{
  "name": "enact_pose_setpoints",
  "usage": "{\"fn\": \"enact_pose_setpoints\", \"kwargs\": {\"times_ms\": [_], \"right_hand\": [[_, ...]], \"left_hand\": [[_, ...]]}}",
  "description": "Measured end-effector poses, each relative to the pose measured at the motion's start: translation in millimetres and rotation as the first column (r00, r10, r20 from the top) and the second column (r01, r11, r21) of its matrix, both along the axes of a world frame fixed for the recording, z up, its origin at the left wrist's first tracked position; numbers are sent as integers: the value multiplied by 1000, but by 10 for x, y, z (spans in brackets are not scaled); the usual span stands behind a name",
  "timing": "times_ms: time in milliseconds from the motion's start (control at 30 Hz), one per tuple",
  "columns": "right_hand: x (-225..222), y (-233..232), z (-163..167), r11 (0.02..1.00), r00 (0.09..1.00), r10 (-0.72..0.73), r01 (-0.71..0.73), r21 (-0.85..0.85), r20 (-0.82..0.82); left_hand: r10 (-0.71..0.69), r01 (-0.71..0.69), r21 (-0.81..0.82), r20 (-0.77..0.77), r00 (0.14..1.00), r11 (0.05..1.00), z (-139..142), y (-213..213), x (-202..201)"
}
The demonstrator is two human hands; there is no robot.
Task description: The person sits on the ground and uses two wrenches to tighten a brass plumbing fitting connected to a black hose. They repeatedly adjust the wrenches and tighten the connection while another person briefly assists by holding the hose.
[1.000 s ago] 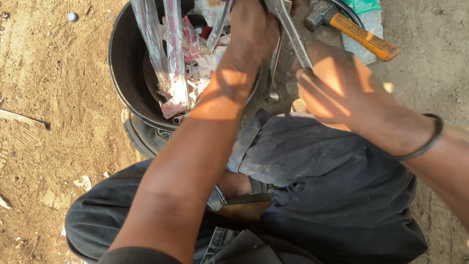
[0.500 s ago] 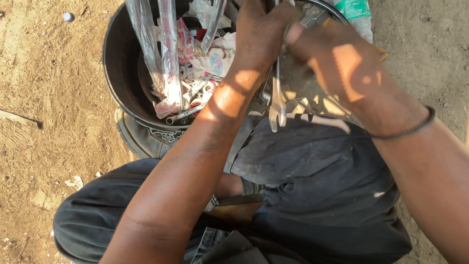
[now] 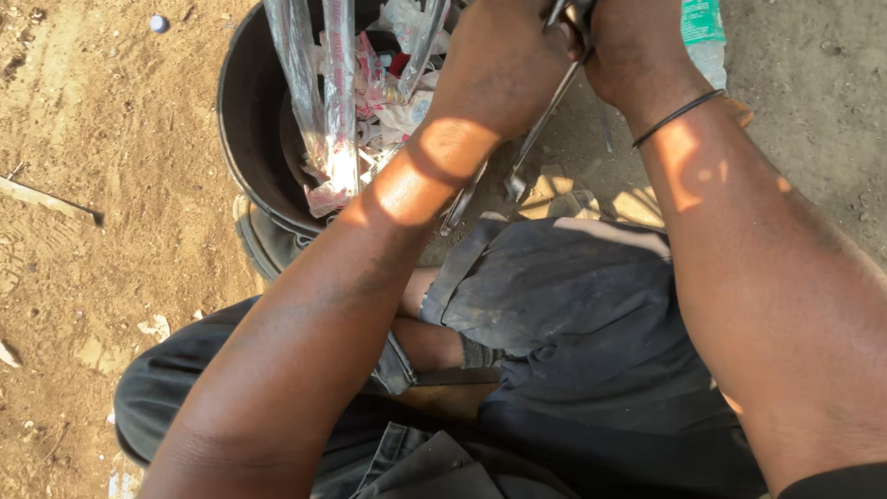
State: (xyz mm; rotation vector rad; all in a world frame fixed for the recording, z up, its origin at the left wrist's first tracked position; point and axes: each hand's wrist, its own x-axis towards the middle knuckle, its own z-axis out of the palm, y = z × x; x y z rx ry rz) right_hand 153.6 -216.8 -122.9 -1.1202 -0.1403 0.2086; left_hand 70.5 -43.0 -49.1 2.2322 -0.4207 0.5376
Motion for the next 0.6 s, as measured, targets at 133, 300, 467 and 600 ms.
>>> {"fn": "enact_pose_setpoints", "kwargs": {"times_ms": [133, 300, 467, 600], "right_hand": [[-105, -35, 86, 995, 998, 66, -65, 82, -7], [-262, -26, 220, 996, 1000, -20, 18, 89, 20], [-383, -74, 317, 1000, 1000, 10, -11, 7, 23], [-333, -81, 313, 1000, 998, -2, 1, 18, 60]], "left_hand": [[57, -68, 172, 66, 996, 983, -31, -88, -63], [114, -102, 258, -32, 993, 961, 2, -221, -121], [41, -25, 215, -71, 997, 976, 124, -164, -168], [60, -48, 201, -51, 997, 978, 176, -159, -217]]}}
